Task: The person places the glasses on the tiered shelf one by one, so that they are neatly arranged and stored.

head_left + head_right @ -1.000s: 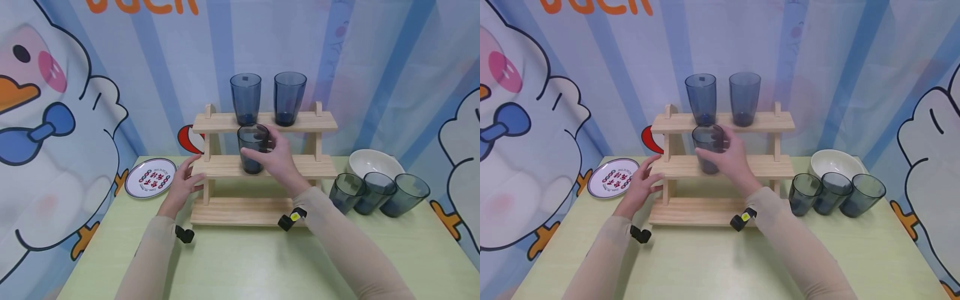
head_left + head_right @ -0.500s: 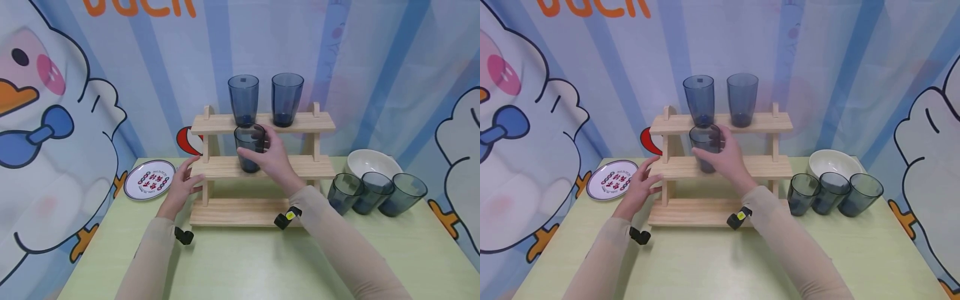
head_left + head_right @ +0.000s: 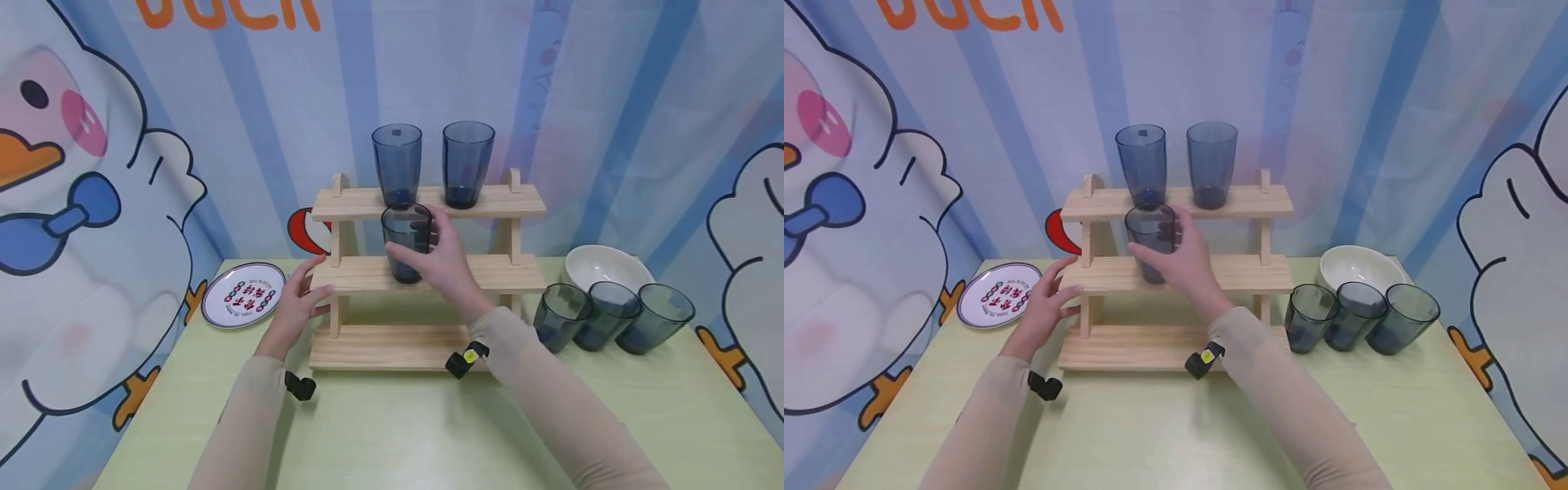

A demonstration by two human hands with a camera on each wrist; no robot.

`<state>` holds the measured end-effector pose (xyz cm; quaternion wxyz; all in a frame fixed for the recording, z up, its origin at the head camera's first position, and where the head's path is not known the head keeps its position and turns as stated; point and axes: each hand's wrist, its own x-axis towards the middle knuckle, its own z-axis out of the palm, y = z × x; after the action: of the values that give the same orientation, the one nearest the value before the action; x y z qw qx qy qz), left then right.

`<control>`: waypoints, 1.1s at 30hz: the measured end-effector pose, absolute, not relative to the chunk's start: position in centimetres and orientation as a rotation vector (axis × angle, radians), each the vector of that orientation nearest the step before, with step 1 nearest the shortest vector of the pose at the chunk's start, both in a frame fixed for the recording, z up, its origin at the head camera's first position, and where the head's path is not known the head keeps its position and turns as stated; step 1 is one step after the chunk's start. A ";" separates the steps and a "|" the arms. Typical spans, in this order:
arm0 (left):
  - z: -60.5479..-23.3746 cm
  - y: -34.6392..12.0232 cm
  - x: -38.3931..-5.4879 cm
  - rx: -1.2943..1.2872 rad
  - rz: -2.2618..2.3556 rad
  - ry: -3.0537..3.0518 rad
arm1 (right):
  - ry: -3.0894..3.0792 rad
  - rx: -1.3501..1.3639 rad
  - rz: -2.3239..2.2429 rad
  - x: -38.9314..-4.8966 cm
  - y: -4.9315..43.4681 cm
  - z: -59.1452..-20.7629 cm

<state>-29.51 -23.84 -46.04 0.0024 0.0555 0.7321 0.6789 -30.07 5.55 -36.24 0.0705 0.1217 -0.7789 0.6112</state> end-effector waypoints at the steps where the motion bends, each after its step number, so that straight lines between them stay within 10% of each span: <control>1: -46.1 -23.9 -29.5 0.175 2.130 2.297 | -2.345 0.365 1.826 -30.0 5.5 -36.3; 33: -46.0 -23.9 -29.5 0.186 2.131 2.294 | -2.367 0.500 1.860 -26.8 11.1 -37.1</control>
<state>-29.50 -23.87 -45.95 0.0025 0.0594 0.7313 0.6795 -26.80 11.13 -37.07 0.0451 0.1636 -0.7749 0.6089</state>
